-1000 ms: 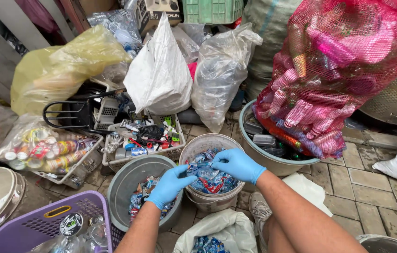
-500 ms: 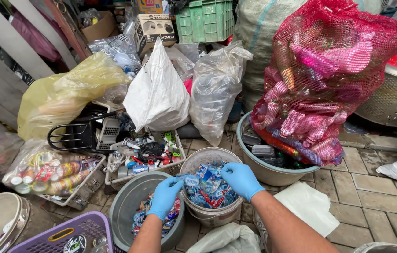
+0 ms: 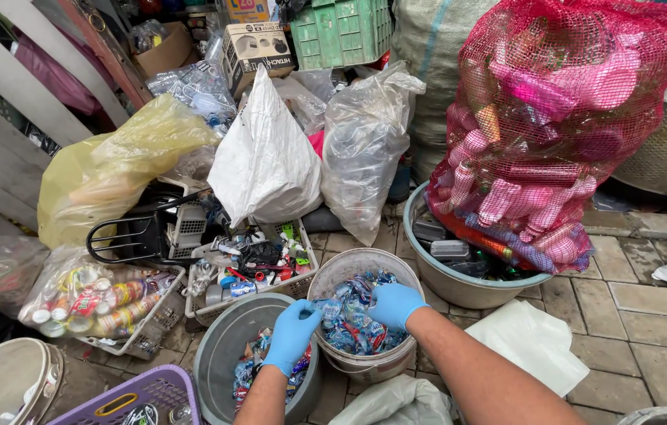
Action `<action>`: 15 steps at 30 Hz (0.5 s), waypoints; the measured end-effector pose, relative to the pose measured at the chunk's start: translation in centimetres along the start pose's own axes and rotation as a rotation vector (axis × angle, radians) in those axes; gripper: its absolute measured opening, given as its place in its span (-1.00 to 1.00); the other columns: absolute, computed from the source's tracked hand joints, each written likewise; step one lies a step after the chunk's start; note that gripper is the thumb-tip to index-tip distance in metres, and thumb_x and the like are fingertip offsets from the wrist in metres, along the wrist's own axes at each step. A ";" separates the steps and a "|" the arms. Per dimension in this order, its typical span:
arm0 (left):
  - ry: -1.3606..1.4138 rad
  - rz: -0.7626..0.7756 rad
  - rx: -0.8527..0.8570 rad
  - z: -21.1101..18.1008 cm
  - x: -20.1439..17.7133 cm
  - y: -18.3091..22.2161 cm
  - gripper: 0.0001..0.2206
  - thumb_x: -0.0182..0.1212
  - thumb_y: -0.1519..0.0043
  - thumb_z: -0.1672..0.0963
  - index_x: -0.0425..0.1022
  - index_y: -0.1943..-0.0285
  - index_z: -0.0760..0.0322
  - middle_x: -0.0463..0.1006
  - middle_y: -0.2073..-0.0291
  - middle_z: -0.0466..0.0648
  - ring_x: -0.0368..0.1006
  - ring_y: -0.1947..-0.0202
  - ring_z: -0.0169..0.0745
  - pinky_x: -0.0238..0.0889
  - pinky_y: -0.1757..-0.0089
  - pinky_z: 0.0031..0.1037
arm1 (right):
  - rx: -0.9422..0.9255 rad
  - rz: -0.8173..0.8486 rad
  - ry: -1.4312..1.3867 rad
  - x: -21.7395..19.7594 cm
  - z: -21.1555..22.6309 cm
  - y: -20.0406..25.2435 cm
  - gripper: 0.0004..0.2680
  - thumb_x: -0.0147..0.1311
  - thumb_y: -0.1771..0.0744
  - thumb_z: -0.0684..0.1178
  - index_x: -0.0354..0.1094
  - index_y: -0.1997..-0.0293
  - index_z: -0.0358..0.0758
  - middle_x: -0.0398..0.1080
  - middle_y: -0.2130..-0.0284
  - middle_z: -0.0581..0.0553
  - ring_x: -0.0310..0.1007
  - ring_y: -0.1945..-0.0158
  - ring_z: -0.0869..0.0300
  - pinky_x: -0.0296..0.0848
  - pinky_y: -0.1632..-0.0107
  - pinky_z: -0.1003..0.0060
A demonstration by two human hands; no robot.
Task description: The person sits on the floor and sorts small plastic items from a bucket into a white bag. They pick up each item, briefly inspect it, and place it into the bag. The workspace is cluttered with various containers and bags of recyclables.
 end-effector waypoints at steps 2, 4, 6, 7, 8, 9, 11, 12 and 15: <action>0.039 0.075 0.043 -0.1 0.5 0.1 -0.82 0.30 -0.25 0.11 0.44 0.40 0.16 0.49 0.48 -0.14 0.28 0.33 -0.32 0.24 0.17 -0.39 | -0.298 -0.209 -0.122 -0.1 1.1 -0.5 -0.76 0.07 -0.27 0.25 0.29 0.40 -0.06 0.44 0.47 -0.08 0.38 0.35 -0.02 0.30 0.25 0.07; 0.050 0.111 0.058 -0.4 0.7 0.4 -0.86 0.29 -0.25 0.12 0.46 0.35 0.16 0.50 0.43 -0.13 0.30 0.32 -0.31 0.26 0.15 -0.39 | -0.391 -0.227 -0.245 -1.7 2.9 2.0 -0.71 0.14 -0.26 0.28 0.36 0.08 -0.01 0.45 0.15 -0.05 0.40 0.06 0.01 0.31 -0.02 0.09; 0.061 0.145 0.074 -1.2 0.8 1.0 -0.90 0.27 -0.25 0.13 0.48 0.30 0.16 0.51 0.39 -0.13 0.31 0.30 -0.31 0.28 0.13 -0.39 | -0.487 -0.246 -0.367 -2.6 4.3 3.7 -0.55 0.22 -0.25 0.30 0.43 -0.24 0.04 0.46 -0.17 -0.02 0.42 -0.24 0.05 0.31 -0.30 0.12; 0.062 0.160 0.078 -1.8 0.7 1.4 -0.92 0.29 -0.24 0.12 0.52 0.27 0.16 0.55 0.35 -0.13 0.37 0.27 -0.31 0.32 0.12 -0.40 | -0.526 -0.263 -0.395 -2.6 4.7 4.0 -0.70 0.22 -0.27 0.17 0.50 -0.08 0.04 0.54 0.03 0.02 0.49 -0.05 0.13 0.39 -0.15 0.20; 0.062 0.174 0.083 -2.4 0.7 1.8 -0.93 0.31 -0.23 0.12 0.56 0.23 0.17 0.60 0.31 -0.13 0.43 0.25 -0.31 0.36 0.10 -0.41 | -0.566 -0.280 -0.423 -2.6 5.1 4.4 -0.84 0.23 -0.29 0.04 0.57 0.08 0.03 0.62 0.23 0.06 0.56 0.14 0.20 0.47 0.01 0.27; 0.060 0.173 0.080 -2.9 0.7 2.3 -0.93 0.31 -0.23 0.12 0.56 0.23 0.17 0.60 0.31 -0.13 0.43 0.25 -0.31 0.36 0.10 -0.41 | -0.568 -0.278 -0.426 -2.3 5.3 4.4 -0.84 0.23 -0.29 0.04 0.57 0.08 0.03 0.62 0.23 0.06 0.56 0.14 0.20 0.47 0.01 0.27; 0.268 0.076 0.116 -4.3 0.4 3.0 -0.87 0.25 -0.24 0.18 0.62 0.08 0.25 0.64 0.31 -0.06 0.50 0.26 -0.28 0.47 0.10 -0.44 | -0.518 -0.270 -0.678 -1.8 5.3 4.1 -0.94 0.15 -0.33 -0.08 0.56 0.24 -0.03 0.51 0.52 0.11 0.41 0.41 0.36 0.42 0.18 0.38; 0.266 0.073 0.114 -4.2 0.7 3.1 -0.87 0.25 -0.24 0.18 0.62 0.08 0.25 0.64 0.31 -0.06 0.50 0.26 -0.28 0.47 0.10 -0.44 | -0.521 -0.267 -0.680 -2.1 5.6 4.9 -0.94 0.15 -0.33 -0.08 0.56 0.24 -0.03 0.51 0.52 0.11 0.41 0.41 0.36 0.42 0.18 0.38; 0.394 -0.014 0.145 -4.6 0.8 3.0 -0.83 0.30 -0.21 0.21 0.61 0.02 0.26 0.69 0.15 -0.02 0.58 0.10 -0.23 0.48 -0.01 -0.44 | -0.392 -0.250 -0.905 -2.9 5.8 5.8 -0.94 0.10 -0.31 -0.15 0.48 0.34 -0.08 0.40 0.53 0.09 0.32 0.40 0.31 0.36 0.21 0.37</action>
Point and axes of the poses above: each hand's wrist, its own y-axis away from the middle knuckle, its own x-axis out of the palm, z = x × y, the point moved 4 cm from there along -y, towards the middle knuckle
